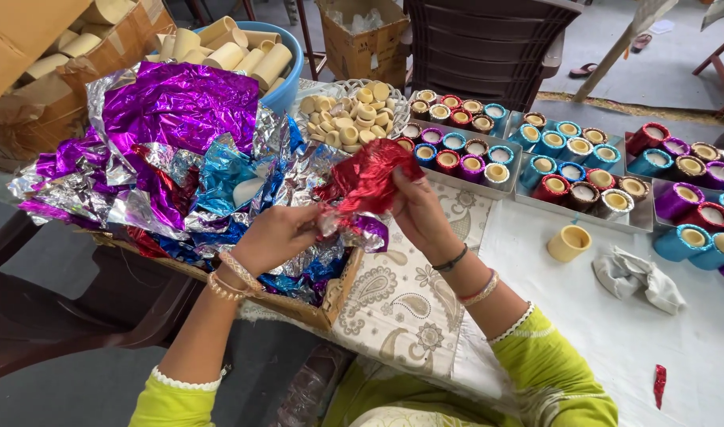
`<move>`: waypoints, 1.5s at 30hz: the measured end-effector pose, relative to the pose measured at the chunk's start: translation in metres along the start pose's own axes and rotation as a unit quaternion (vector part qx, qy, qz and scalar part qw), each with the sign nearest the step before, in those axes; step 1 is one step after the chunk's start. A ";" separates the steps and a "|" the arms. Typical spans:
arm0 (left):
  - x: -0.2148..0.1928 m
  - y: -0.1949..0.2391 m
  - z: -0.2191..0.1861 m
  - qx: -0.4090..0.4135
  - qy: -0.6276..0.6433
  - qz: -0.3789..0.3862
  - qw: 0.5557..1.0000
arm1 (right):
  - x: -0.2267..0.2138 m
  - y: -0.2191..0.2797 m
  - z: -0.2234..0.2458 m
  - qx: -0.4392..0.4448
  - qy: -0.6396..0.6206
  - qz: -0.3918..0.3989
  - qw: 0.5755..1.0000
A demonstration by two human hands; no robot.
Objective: The person wraps a small cylindrical candle with a piece of red shiny foil. They fold the foil around the candle and secure it with a piece of clear tape. The wrapped candle is then placed into a tray with other wrapped candles.
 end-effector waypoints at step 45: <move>0.069 -0.034 0.007 0.047 -0.035 0.128 0.990 | 0.010 0.051 0.174 -0.179 0.323 -0.010 0.929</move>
Point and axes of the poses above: each hand's wrist, its own y-axis away from the middle knuckle, its own x-axis out of the palm, z = x × y, the point moved 4 cm from there along -y, towards the middle knuckle, and after that the axes turned 14 degrees about -y, right-handed, at the moved point
